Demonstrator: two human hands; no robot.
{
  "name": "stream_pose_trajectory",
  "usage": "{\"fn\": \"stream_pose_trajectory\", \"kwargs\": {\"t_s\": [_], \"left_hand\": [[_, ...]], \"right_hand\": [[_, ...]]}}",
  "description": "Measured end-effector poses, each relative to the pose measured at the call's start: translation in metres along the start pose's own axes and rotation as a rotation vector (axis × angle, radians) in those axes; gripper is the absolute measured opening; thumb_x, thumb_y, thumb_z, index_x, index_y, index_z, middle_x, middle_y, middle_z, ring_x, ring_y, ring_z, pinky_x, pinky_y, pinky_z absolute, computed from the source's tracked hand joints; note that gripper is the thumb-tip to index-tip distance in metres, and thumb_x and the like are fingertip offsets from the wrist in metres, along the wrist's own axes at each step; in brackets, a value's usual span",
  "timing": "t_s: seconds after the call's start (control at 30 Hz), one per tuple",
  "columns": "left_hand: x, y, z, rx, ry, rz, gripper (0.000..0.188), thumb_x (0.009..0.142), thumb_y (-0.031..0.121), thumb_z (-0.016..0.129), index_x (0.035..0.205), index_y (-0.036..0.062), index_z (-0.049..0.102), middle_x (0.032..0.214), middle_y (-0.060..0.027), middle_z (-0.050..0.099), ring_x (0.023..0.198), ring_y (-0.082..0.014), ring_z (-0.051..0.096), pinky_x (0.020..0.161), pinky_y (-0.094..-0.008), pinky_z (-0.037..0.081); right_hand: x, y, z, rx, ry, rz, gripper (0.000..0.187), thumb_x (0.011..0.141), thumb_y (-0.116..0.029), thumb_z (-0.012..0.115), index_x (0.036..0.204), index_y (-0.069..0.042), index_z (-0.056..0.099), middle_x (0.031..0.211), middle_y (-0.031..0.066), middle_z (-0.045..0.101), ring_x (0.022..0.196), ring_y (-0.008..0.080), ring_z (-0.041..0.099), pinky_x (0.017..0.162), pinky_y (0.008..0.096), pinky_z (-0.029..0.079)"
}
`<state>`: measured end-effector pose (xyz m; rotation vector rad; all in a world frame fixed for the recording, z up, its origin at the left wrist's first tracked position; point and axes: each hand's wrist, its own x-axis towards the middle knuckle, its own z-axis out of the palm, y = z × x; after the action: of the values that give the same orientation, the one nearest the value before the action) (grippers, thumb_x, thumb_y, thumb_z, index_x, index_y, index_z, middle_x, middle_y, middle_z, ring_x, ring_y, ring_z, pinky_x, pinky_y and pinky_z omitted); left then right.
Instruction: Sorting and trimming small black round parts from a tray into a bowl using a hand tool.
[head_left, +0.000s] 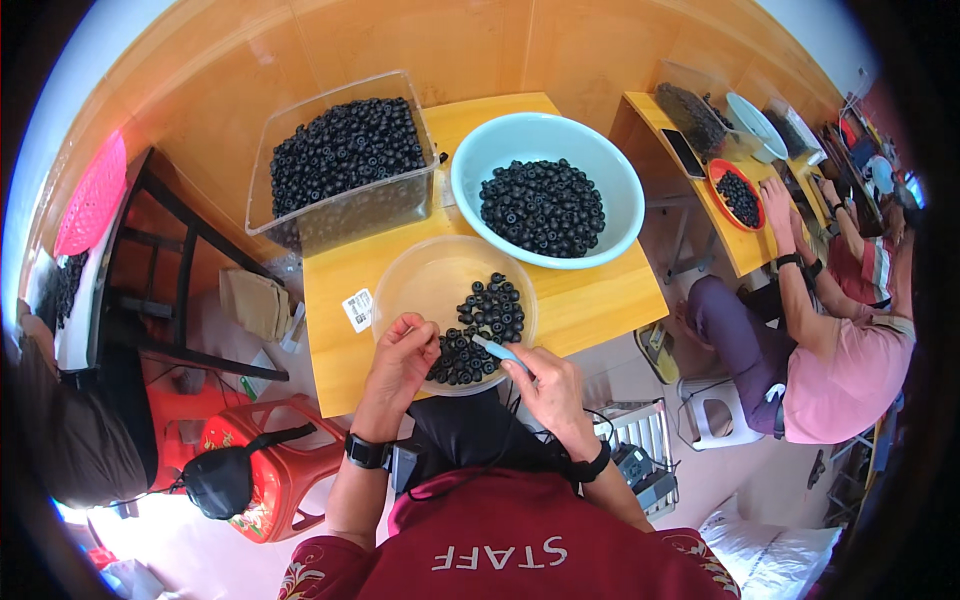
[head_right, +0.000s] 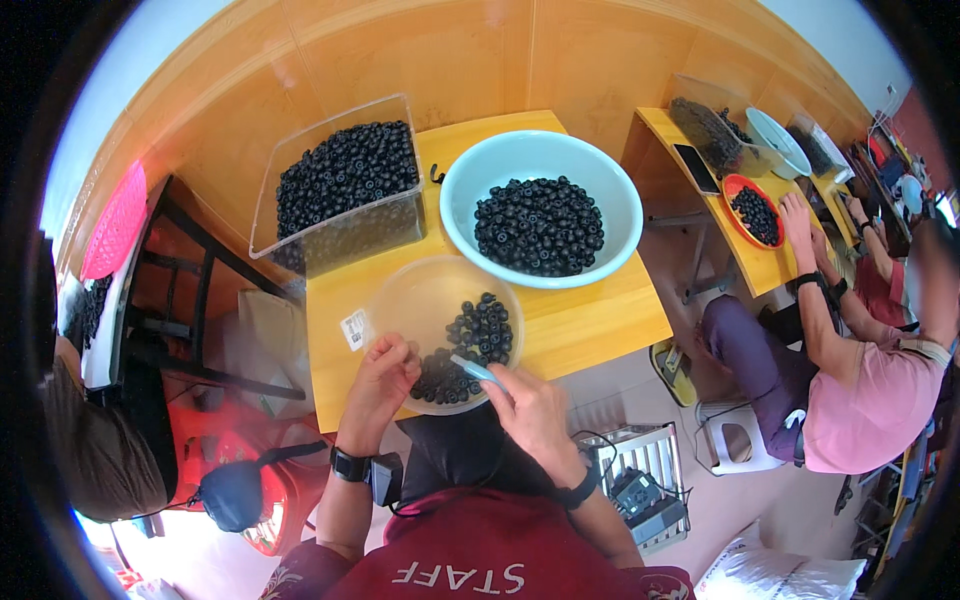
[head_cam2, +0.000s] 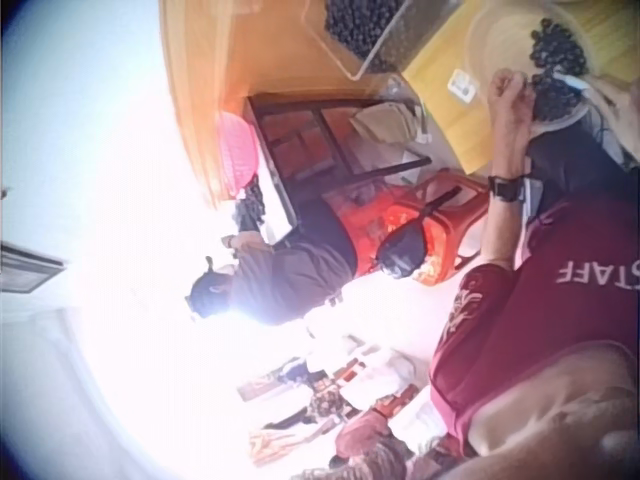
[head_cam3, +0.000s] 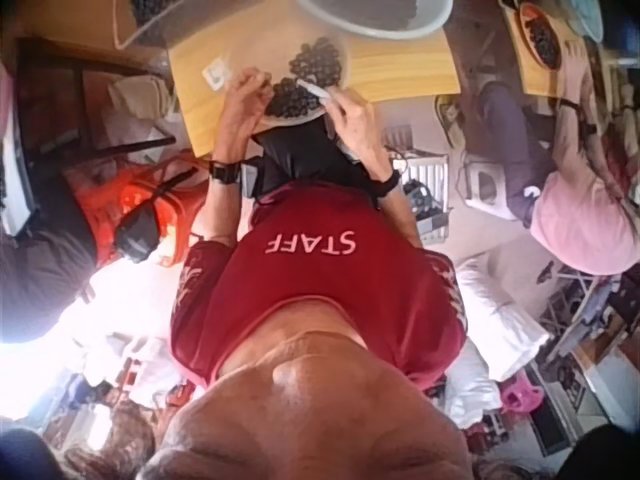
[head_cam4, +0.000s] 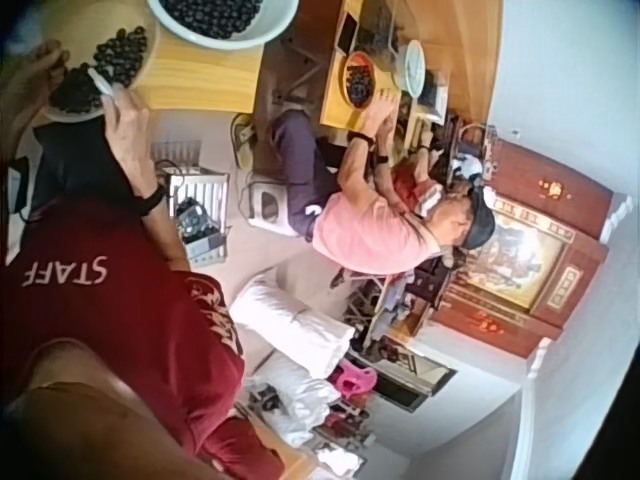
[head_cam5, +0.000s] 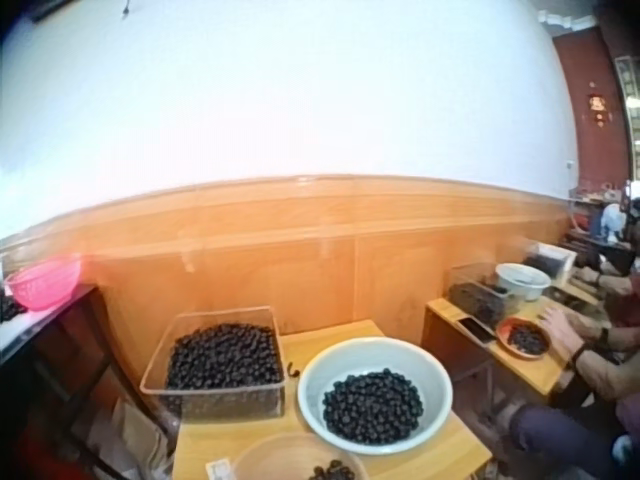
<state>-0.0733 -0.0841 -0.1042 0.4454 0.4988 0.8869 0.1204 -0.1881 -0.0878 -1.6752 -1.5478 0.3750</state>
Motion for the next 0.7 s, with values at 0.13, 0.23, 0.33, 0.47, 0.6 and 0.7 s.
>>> {"fn": "stream_pose_trajectory", "kwargs": {"t_s": [0.13,0.23,0.33,0.47,0.6,0.7], "left_hand": [[0.019,0.006,0.025,0.093,0.063,-0.029,0.009,0.084,0.005,0.062,0.091,0.0084,0.057,0.090,-0.0043,0.060,0.076,-0.0116,0.057,0.069,-0.0221,0.048],[0.057,0.021,0.057,0.377,0.034,0.022,0.034,0.088,0.012,0.058,0.119,0.0013,0.049,0.115,-0.0110,0.054,0.096,-0.0196,0.059,0.087,-0.0279,0.047],[0.089,0.049,0.114,0.510,-0.210,0.132,0.045,0.089,0.012,0.056,0.129,-0.0001,0.040,0.126,-0.0141,0.048,0.097,-0.0210,0.060,0.091,-0.0316,0.048],[0.089,0.064,0.130,0.653,-0.248,0.212,0.043,0.088,0.011,0.057,0.127,-0.0010,0.044,0.123,-0.0146,0.051,0.095,-0.0190,0.061,0.086,-0.0299,0.050],[0.084,0.051,0.057,1.084,-0.096,0.044,0.027,0.082,0.009,0.062,0.105,-0.0029,0.061,0.097,-0.0081,0.065,0.080,-0.0157,0.063,0.073,-0.0272,0.052],[0.073,0.033,0.025,1.398,-0.038,0.067,0.021,0.078,0.006,0.064,0.098,-0.0025,0.064,0.089,-0.0081,0.067,0.074,-0.0168,0.064,0.068,-0.0282,0.052]], "right_hand": [[-0.009,0.004,-0.001,0.002,-0.003,0.032,0.017,0.080,-0.017,0.066,0.094,-0.007,0.065,0.070,0.0117,0.059,0.059,0.0314,0.059,0.052,0.0389,0.045],[-0.011,0.004,0.000,0.021,0.037,-0.036,0.016,0.081,-0.014,0.065,0.094,-0.006,0.067,0.069,0.0108,0.061,0.055,0.0275,0.058,0.049,0.0351,0.043],[-0.014,0.008,-0.002,0.047,0.027,0.006,0.016,0.081,-0.014,0.065,0.095,-0.006,0.067,0.069,0.0117,0.061,0.055,0.0276,0.058,0.050,0.0346,0.044],[-0.018,0.012,-0.002,0.121,0.064,0.039,0.017,0.082,-0.014,0.064,0.096,-0.005,0.067,0.071,0.0126,0.062,0.057,0.0275,0.059,0.050,0.0337,0.044],[-0.020,0.014,-0.001,0.090,0.023,0.047,0.017,0.083,-0.017,0.063,0.095,-0.006,0.066,0.075,0.0137,0.062,0.057,0.0306,0.059,0.051,0.0387,0.045],[-0.019,0.016,0.000,0.065,0.003,0.049,0.017,0.083,-0.017,0.063,0.096,-0.006,0.066,0.074,0.0135,0.061,0.057,0.0310,0.059,0.051,0.0390,0.045]]}}
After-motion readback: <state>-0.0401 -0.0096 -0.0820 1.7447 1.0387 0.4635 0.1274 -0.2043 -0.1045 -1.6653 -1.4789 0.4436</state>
